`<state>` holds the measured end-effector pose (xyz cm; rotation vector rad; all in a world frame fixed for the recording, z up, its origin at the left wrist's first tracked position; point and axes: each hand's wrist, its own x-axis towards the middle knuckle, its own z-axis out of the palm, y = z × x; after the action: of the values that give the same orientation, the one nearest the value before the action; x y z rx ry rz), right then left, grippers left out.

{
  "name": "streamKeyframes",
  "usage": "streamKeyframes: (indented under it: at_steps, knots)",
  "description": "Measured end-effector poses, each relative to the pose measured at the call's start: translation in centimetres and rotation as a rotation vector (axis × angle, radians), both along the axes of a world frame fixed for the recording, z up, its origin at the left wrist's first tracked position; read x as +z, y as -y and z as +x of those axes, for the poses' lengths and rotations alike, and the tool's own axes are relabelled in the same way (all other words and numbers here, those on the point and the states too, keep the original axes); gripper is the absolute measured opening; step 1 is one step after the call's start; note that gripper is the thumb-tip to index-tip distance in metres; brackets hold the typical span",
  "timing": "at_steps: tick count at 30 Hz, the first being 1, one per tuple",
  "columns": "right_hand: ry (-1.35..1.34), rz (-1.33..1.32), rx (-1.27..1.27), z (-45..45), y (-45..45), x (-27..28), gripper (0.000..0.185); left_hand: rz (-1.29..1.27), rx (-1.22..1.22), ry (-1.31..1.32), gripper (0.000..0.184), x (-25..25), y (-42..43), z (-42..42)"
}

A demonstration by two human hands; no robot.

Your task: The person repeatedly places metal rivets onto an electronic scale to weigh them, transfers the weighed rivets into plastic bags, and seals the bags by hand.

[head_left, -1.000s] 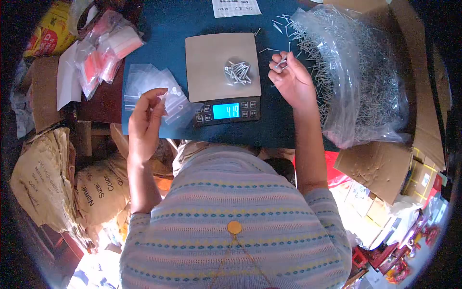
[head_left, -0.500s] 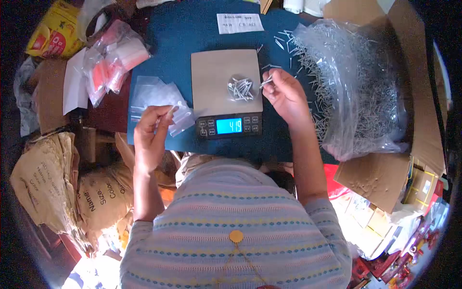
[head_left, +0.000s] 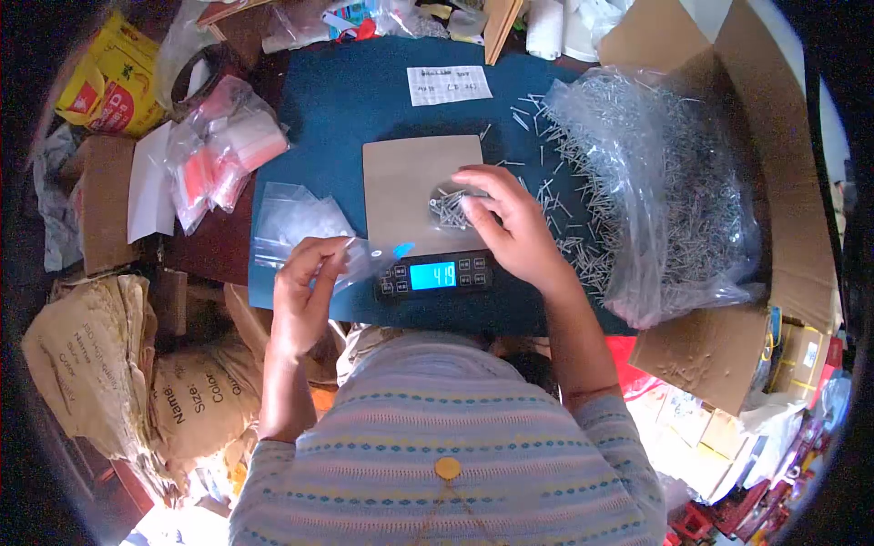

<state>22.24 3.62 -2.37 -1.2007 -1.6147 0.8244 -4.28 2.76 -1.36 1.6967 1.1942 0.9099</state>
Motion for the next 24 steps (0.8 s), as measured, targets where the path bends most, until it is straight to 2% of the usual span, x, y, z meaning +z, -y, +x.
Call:
streamKeyframes:
  at_steps: [3,5,6,7,8,10,13,16,19,22,24]
  knots:
    - [-0.159,-0.022,-0.054,0.7,0.1,-0.2,0.025,-0.007,-0.036,0.019,0.017,0.5,0.4,0.7]
    - [0.028,0.050,0.050,1.1,0.7,0.7,0.026,-0.057,-0.067,-0.050,0.018,1.5,0.8,1.5]
    - [0.121,0.085,0.101,1.1,1.2,1.4,0.026,0.049,-0.088,-0.016,0.015,1.0,1.0,1.9]
    - [0.145,0.107,0.151,0.3,1.8,2.3,0.027,0.040,-0.128,-0.017,0.014,0.7,1.4,2.4]
    - [0.070,0.013,0.192,-0.8,2.6,3.3,0.024,0.032,-0.169,-0.018,0.012,0.7,1.8,2.9]
    - [0.122,0.017,0.349,-1.6,3.1,2.7,0.019,0.067,-0.303,-0.006,0.011,1.1,2.4,4.3]
    - [0.030,-0.120,0.350,-1.7,3.5,1.6,0.016,0.089,-0.388,0.091,0.009,1.5,2.3,5.2]
    - [-0.294,-0.284,0.389,-1.7,4.0,1.7,0.017,0.107,-0.377,0.179,0.015,1.6,2.1,5.7]
    - [-0.389,-0.496,0.486,-1.2,4.7,1.5,0.019,0.205,-0.407,0.211,0.018,1.3,2.0,5.7]
    - [-0.200,-0.109,0.457,-1.0,4.3,1.7,0.025,0.339,-0.490,0.191,0.019,0.6,1.7,5.8]
    - [-0.275,-0.188,0.352,-0.7,4.5,1.3,0.025,0.346,-0.483,0.122,0.018,1.4,1.4,5.9]
